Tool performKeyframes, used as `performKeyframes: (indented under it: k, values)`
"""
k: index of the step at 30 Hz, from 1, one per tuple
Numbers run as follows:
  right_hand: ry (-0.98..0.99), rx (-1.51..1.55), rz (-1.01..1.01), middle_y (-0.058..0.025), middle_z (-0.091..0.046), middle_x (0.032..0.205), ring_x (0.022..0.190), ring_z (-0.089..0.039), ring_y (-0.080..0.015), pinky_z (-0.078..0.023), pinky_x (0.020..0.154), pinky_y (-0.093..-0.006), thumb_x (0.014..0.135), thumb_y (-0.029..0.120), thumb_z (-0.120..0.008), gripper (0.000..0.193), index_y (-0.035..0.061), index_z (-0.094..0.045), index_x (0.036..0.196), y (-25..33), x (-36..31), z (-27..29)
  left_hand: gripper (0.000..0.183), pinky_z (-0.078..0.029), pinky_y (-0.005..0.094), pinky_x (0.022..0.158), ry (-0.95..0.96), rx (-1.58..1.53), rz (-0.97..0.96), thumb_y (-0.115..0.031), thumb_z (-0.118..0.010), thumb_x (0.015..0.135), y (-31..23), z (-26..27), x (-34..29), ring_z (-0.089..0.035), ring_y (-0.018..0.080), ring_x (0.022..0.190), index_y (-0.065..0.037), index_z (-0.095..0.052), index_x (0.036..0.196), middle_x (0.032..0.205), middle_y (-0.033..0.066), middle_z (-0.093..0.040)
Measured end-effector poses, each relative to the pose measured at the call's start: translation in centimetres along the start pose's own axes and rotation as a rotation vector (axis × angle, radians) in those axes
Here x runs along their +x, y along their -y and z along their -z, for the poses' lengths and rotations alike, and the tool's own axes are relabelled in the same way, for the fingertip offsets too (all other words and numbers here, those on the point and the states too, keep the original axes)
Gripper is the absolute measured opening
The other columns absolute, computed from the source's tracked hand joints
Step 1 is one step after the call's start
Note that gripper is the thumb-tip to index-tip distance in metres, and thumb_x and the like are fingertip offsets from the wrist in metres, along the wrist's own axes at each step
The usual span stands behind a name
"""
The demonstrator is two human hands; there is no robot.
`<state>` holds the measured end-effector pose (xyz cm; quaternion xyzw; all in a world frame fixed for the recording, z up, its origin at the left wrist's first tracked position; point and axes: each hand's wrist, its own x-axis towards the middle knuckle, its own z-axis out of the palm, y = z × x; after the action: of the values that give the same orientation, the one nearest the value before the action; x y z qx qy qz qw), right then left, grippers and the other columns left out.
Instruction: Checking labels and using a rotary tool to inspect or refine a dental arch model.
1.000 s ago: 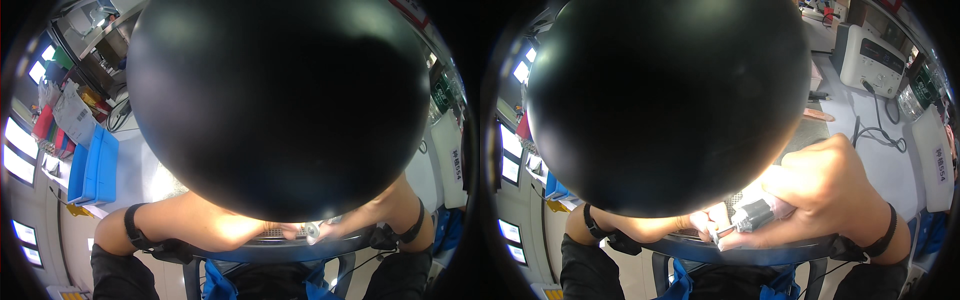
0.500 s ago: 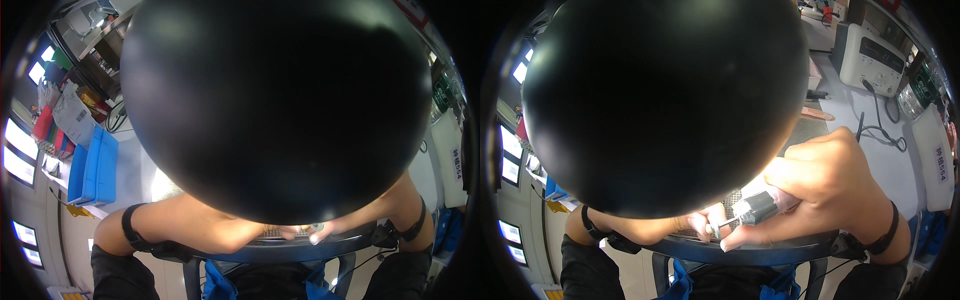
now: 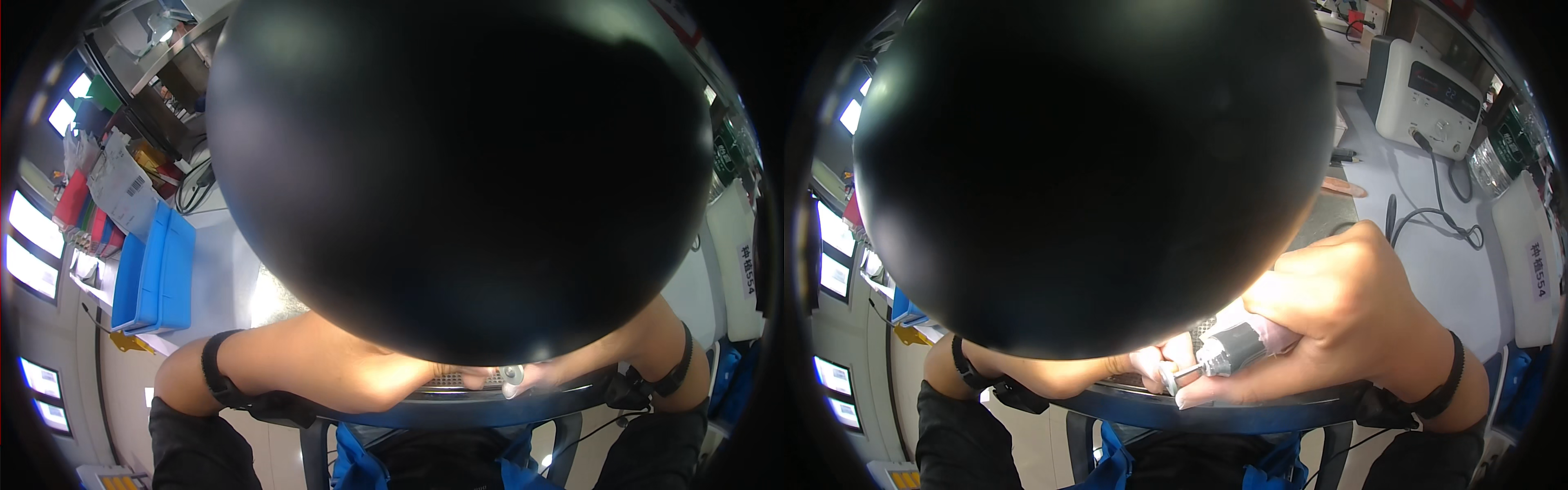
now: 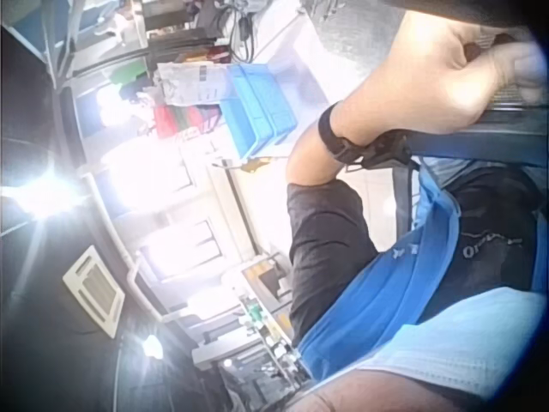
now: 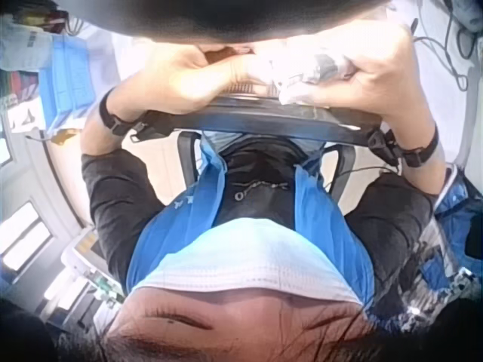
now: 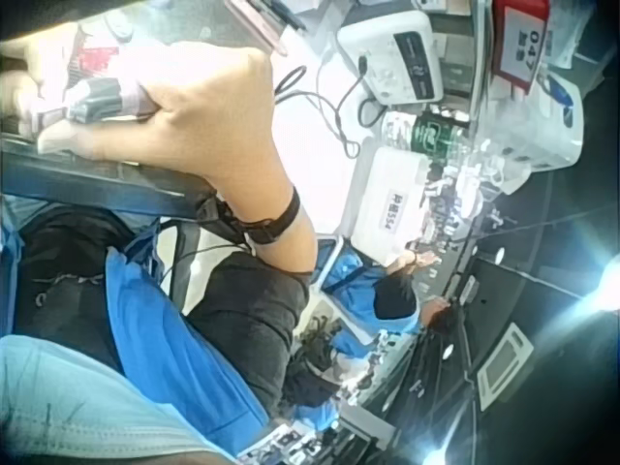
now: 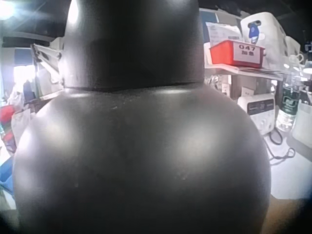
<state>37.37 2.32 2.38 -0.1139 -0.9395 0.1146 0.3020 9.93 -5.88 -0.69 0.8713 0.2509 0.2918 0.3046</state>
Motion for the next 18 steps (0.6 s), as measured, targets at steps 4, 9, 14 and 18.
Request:
performKeyframes:
  k: [4,9,14,18]
  values:
    - [0.004,0.066,-0.006,0.0050,-0.054,0.052,0.042,-0.054,-0.0101,-0.037,0.038,-0.0250,0.061,0.053,-0.094,0.052,0.0098,-0.076,0.083,-0.4,-0.4,-0.5,0.023,-0.056,0.0342,0.077,-0.058,-0.171,0.018,0.004,-0.061,0.094,-0.3,0.0,0.2,-0.072,0.0266,0.089,0.006,-0.071,0.115,0.105,0.0149,-0.075]
    - [0.003,0.075,-0.010,0.0049,-0.054,0.053,0.042,-0.054,-0.0100,-0.037,0.039,-0.0248,0.061,0.053,-0.094,0.051,0.0097,-0.077,0.083,-0.3,-0.1,-0.6,0.023,-0.057,0.0325,0.081,-0.122,-0.307,0.047,0.002,-0.064,0.094,-0.2,0.1,0.4,-0.072,0.0244,0.093,0.002,-0.073,0.114,0.104,0.0125,-0.075]
    - [0.008,0.060,-0.014,0.0049,-0.055,0.053,0.042,-0.055,-0.0099,-0.037,0.039,-0.0245,0.061,0.052,-0.094,0.051,0.0095,-0.077,0.084,-0.1,-0.1,-0.5,0.021,-0.057,0.0320,0.081,-0.159,-0.357,0.085,0.002,-0.065,0.094,-0.2,-0.4,0.4,-0.073,0.0232,0.094,0.000,-0.074,0.113,0.103,0.0120,-0.076]
    - [-0.010,0.128,0.048,0.0048,-0.055,0.053,0.042,-0.055,-0.0098,-0.038,0.039,-0.0244,0.061,0.051,-0.094,0.051,0.0094,-0.078,0.084,-2.3,1.1,-2.4,0.020,-0.057,0.0320,0.081,-0.188,-0.192,0.124,0.002,-0.067,0.094,-0.4,-0.3,-0.5,-0.073,0.0233,0.094,0.001,-0.074,0.112,0.103,0.0122,-0.076]
